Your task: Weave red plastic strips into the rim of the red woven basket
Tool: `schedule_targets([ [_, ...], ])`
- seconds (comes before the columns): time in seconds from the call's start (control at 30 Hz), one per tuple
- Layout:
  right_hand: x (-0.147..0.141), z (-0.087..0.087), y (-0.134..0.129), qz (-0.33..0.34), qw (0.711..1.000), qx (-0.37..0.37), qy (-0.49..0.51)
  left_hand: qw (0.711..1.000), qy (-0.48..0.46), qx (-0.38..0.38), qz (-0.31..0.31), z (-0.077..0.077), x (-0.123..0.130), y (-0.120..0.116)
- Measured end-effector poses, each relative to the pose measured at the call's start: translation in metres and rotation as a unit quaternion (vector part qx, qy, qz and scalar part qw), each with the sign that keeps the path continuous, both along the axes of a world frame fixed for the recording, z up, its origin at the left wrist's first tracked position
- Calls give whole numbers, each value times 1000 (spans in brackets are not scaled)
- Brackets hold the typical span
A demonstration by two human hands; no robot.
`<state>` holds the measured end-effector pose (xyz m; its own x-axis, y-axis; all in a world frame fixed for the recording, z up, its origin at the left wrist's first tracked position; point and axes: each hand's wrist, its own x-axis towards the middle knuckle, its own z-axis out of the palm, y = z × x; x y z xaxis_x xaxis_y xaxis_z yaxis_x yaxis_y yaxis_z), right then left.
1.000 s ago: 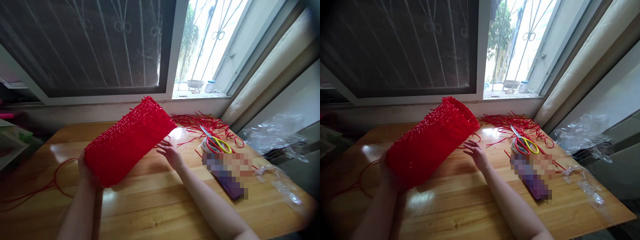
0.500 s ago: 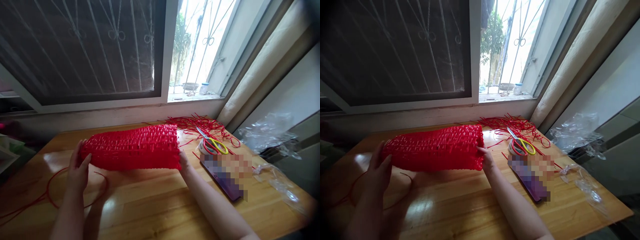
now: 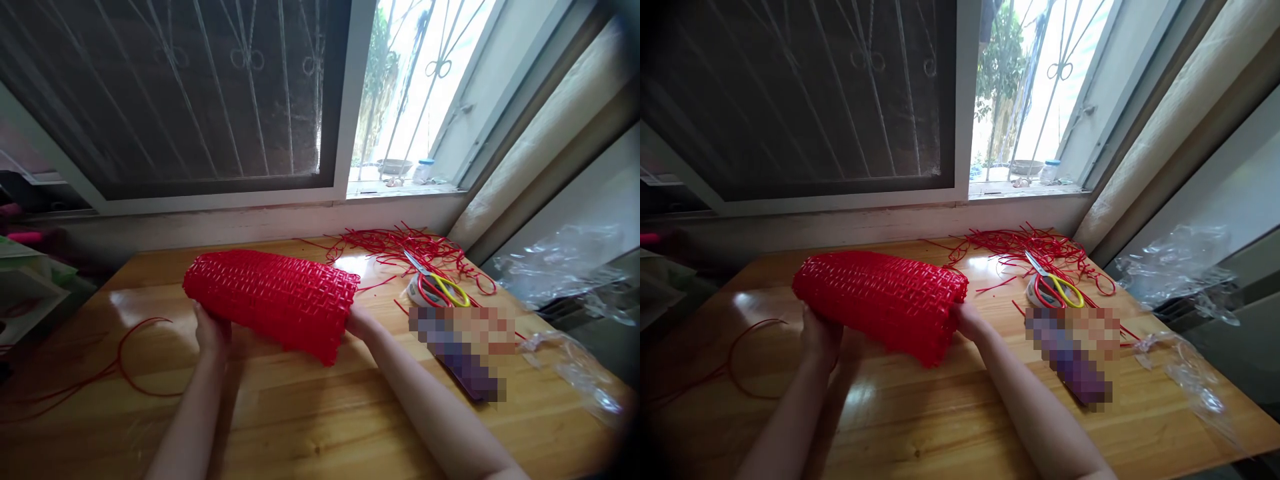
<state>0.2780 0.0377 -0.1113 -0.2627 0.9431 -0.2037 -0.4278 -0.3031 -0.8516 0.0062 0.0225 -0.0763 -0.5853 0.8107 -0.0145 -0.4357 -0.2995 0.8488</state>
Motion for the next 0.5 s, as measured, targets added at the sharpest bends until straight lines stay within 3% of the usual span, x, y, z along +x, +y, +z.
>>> schedule_targets([
  [0.13, -4, 11, -1, -124, 988, 91, -34, 989, -58, -115, -75, -22, 14, 10],
  [0.27, -4, 32, -13, -238, 923, 264, -146, 982, -64, -129, -121, -38, 48, -5],
  [0.4, -7, 43, -24, -207, 884, 348, -232, 953, 2, -94, -287, -43, 81, -41],
  [0.5, -14, 44, -31, -134, 857, 415, -273, 945, 19, -77, -318, -34, 90, -59],
])
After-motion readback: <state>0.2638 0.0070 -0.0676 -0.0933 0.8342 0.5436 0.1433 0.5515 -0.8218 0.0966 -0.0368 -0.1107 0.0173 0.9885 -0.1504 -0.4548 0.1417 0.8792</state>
